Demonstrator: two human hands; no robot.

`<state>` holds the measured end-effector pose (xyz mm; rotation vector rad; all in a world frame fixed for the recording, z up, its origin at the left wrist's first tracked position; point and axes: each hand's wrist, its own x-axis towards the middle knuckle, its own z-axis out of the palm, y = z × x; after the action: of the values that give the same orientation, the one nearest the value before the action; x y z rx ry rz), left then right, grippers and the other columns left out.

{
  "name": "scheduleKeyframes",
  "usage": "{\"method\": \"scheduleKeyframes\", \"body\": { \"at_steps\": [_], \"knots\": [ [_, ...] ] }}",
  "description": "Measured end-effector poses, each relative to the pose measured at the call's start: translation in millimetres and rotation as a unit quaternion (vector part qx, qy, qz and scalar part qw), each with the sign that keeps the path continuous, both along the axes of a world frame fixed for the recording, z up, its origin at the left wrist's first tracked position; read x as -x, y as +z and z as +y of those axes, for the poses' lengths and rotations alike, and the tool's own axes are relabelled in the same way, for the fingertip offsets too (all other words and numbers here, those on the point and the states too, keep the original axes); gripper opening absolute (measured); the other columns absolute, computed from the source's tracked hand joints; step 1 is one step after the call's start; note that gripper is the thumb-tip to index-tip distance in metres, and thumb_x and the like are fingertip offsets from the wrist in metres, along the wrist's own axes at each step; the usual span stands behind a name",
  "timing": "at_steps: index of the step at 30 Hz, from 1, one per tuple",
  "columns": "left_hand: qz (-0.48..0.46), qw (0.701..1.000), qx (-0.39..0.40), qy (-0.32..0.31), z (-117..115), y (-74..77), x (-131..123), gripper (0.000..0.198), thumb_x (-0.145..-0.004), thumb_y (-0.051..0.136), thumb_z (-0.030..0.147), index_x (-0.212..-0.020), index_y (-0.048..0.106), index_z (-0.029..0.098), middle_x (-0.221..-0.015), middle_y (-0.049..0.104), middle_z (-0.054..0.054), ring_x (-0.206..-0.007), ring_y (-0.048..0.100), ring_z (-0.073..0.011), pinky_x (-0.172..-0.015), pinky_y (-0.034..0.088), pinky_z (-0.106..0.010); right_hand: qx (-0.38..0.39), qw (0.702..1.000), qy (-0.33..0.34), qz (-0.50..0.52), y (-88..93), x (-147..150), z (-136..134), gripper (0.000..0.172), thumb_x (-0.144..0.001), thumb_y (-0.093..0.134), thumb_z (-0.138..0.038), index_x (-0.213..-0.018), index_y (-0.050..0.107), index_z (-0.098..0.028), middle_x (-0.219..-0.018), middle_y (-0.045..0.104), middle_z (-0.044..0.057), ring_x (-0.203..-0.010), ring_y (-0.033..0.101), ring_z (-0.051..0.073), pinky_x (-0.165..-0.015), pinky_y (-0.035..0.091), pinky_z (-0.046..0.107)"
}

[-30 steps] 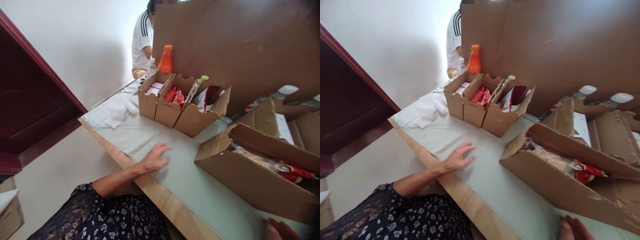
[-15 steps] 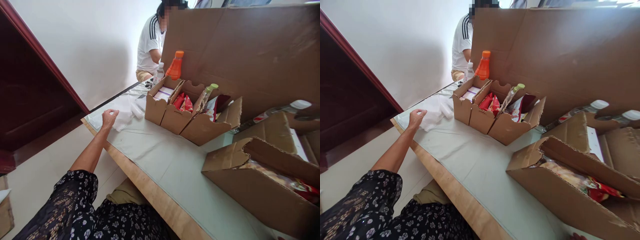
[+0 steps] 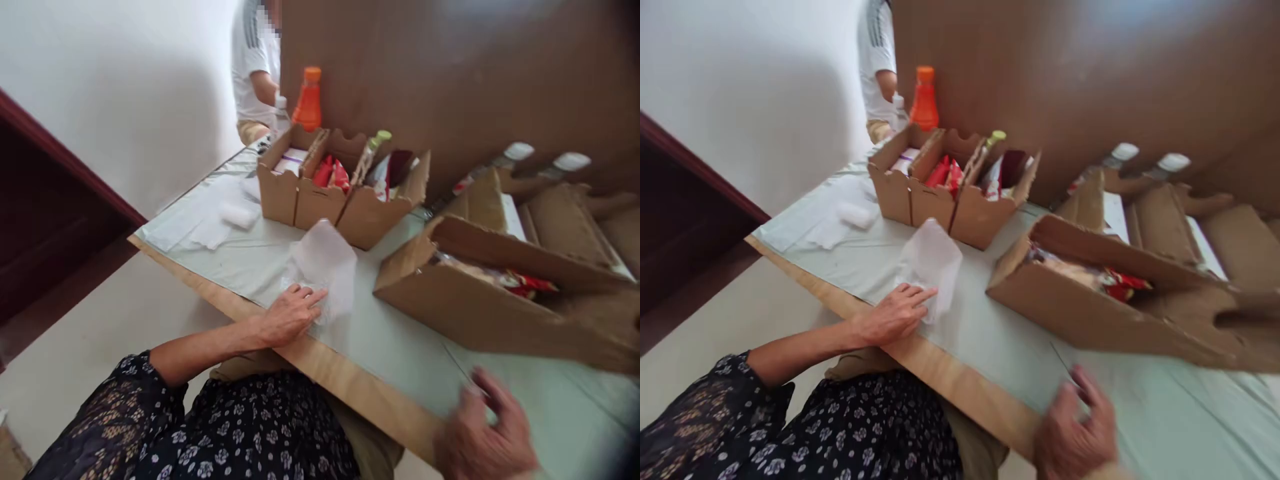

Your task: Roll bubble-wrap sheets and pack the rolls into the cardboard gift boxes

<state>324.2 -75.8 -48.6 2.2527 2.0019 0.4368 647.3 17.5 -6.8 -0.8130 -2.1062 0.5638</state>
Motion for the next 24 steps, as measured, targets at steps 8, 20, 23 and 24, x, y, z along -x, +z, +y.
{"method": "scheduleKeyframes", "body": {
  "at_steps": [8, 20, 23, 24],
  "knots": [
    [0.001, 0.991, 0.104, -0.079, -20, 6.4, -30, 0.019, -0.09, 0.061, 0.016, -0.108, 0.067, 0.015, -0.14, 0.059, -0.02, -0.125, 0.057, -0.0379, -0.102, 0.045, -0.055, -0.016, 0.997, -0.069, -0.01, -56.0, 56, 0, 0.03, -0.097, 0.059, -0.032, -0.126, 0.066, -0.025, -0.128, 0.069, 0.012, -0.117, 0.066, 0.027, -0.098, 0.056, 0.047],
    [-0.02, 0.998, 0.049, -0.024, 10, -13.9, -2, 0.023, -0.09, 0.064, 0.016, -0.112, 0.068, 0.017, -0.135, 0.065, -0.016, -0.123, 0.061, -0.0343, -0.104, 0.052, -0.054, -0.08, 0.964, -0.025, -0.252, -84.1, 100, 14, 0.025, -0.095, 0.061, -0.018, -0.118, 0.071, -0.017, -0.123, 0.072, 0.013, -0.104, 0.065, 0.029, -0.085, 0.05, 0.041],
    [-0.047, 0.997, 0.042, -0.042, 1, -14.0, 3, 0.022, -0.092, 0.061, 0.016, -0.113, 0.068, 0.017, -0.128, 0.069, -0.014, -0.116, 0.064, -0.0312, -0.101, 0.054, -0.051, -0.058, 0.97, -0.004, -0.237, -79.6, 91, -4, 0.022, -0.097, 0.057, -0.013, -0.112, 0.072, -0.02, -0.112, 0.075, 0.008, -0.097, 0.066, 0.025, -0.082, 0.048, 0.037],
    [-0.06, 0.996, 0.035, -0.047, -3, -12.6, 4, 0.022, -0.093, 0.06, 0.017, -0.114, 0.068, 0.017, -0.124, 0.071, -0.013, -0.114, 0.066, -0.0299, -0.1, 0.055, -0.05, -0.049, 0.971, 0.004, -0.233, -76.5, 85, -10, 0.022, -0.098, 0.055, -0.014, -0.109, 0.072, -0.021, -0.109, 0.075, 0.007, -0.094, 0.066, 0.023, -0.081, 0.047, 0.036]
  ]
}}
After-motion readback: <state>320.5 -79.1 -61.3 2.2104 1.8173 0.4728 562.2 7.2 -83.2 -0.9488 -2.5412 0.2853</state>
